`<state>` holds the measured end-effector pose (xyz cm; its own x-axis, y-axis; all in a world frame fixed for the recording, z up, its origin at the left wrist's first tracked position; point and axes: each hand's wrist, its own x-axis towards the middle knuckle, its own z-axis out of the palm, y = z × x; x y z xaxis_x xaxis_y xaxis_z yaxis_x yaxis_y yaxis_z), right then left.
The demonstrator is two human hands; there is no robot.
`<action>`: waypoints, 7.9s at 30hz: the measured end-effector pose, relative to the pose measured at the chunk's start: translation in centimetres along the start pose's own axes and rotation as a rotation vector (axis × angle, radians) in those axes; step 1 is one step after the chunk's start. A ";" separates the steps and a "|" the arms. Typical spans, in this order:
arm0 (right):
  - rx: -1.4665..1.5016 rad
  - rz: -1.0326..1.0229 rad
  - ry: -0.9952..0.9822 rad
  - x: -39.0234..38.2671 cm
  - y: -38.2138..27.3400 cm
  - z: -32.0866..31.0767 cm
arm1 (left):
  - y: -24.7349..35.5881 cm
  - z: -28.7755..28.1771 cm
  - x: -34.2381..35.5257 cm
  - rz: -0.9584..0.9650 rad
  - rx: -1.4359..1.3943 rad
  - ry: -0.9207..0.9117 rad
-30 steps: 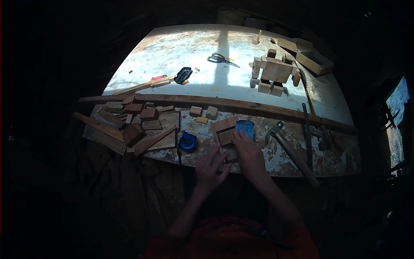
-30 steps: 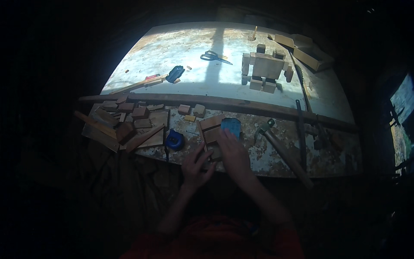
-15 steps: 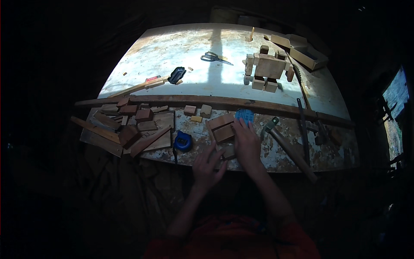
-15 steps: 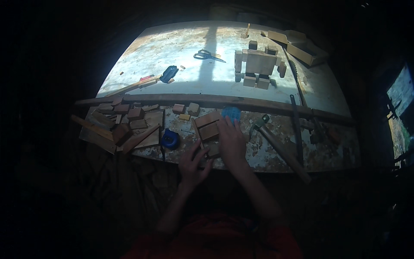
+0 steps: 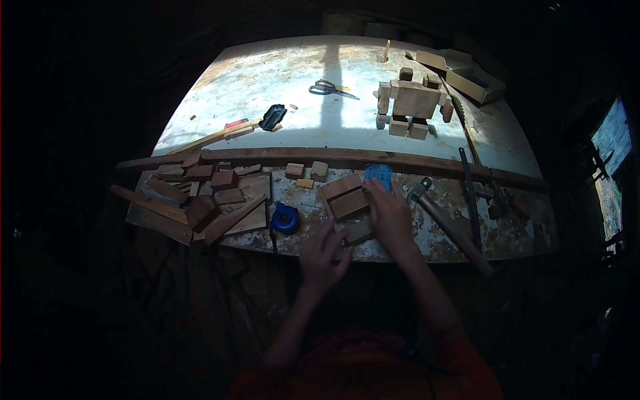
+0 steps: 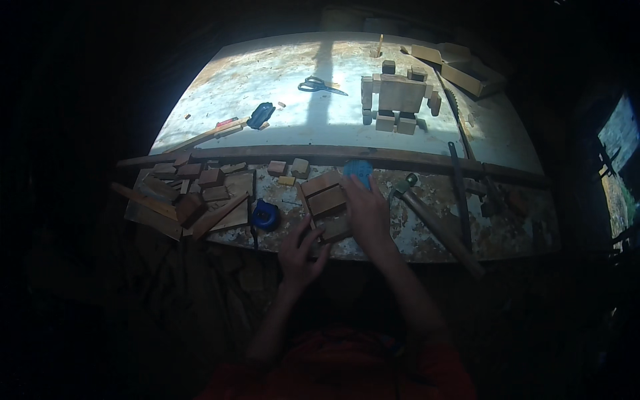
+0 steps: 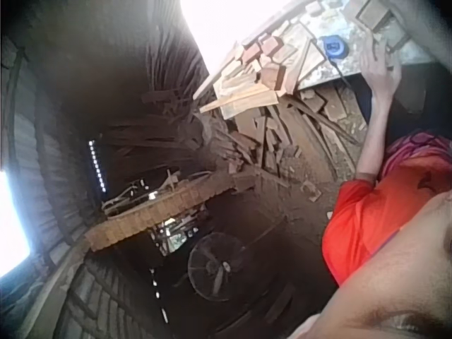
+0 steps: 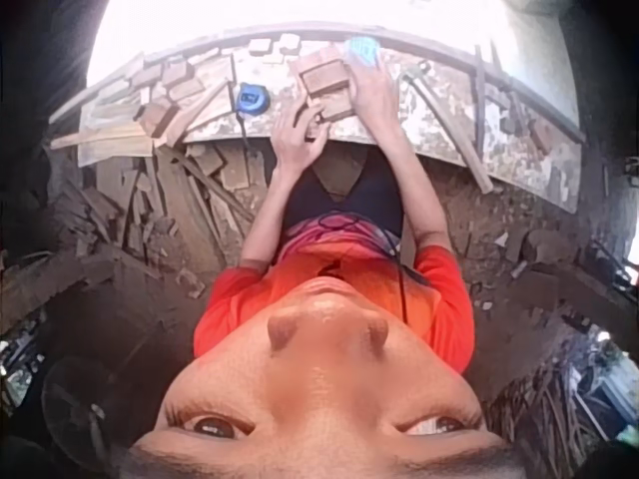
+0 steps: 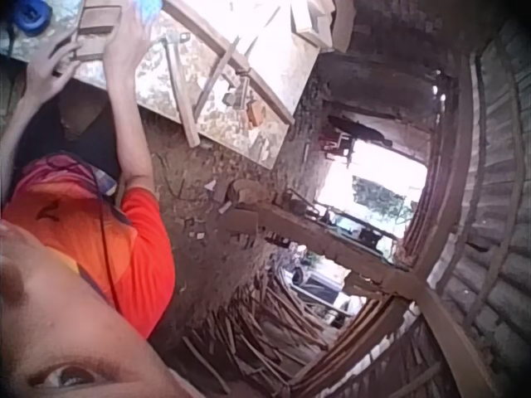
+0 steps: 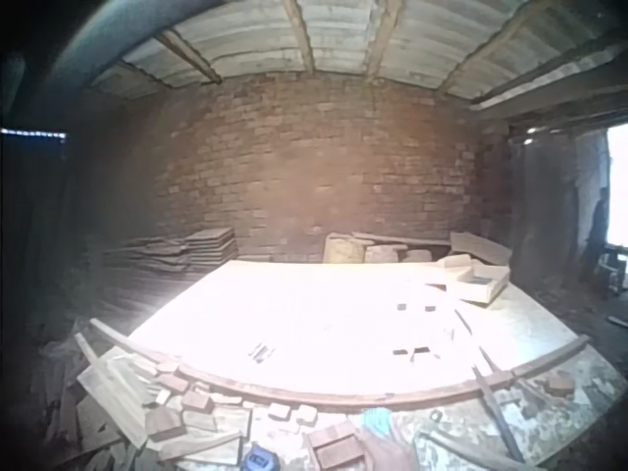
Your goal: Sanding wood pieces and assembling them with a hammer in a workshop.
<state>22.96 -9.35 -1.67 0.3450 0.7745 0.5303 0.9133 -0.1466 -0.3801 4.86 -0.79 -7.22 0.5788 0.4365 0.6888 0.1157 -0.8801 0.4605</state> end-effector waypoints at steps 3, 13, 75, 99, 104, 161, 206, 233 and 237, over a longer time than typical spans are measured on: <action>-0.198 0.027 0.102 -1.0 -1.1 0.6 | 0.2 -0.1 0.2 0.004 0.005 -0.011; 0.044 -0.009 0.060 -4.5 -3.5 -0.4 | 0.1 -0.1 -0.4 -0.010 -0.015 -0.016; 0.256 -0.008 0.060 -7.9 -1.8 -3.9 | -0.6 -0.5 0.0 0.009 -0.053 0.010; 0.446 0.473 0.371 -10.2 2.2 -4.1 | 2.9 -2.2 6.5 -0.516 0.088 -0.136; 0.456 0.488 0.370 -10.1 2.5 -4.2 | 2.5 -2.7 7.2 -0.696 0.070 -0.377; 0.618 0.688 0.767 -9.3 3.4 -5.0 | 5.0 -0.5 9.1 -0.338 -0.480 -0.007; 0.337 0.482 0.087 0.7 2.9 -9.8 | 4.1 5.6 8.6 -0.158 -0.381 -0.078; 0.273 0.602 0.210 0.3 3.2 -8.8 | 4.3 4.7 8.6 -0.189 -0.403 -0.159; 0.200 0.180 0.328 -0.4 -1.6 -9.0 | 4.2 4.5 8.0 -0.201 -0.424 -0.149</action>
<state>23.29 -14.92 5.57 0.5752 0.5055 0.6431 0.7834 -0.1140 -0.6110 13.62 -1.85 -2.28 0.6912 0.5311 0.4900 -0.0844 -0.6141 0.7847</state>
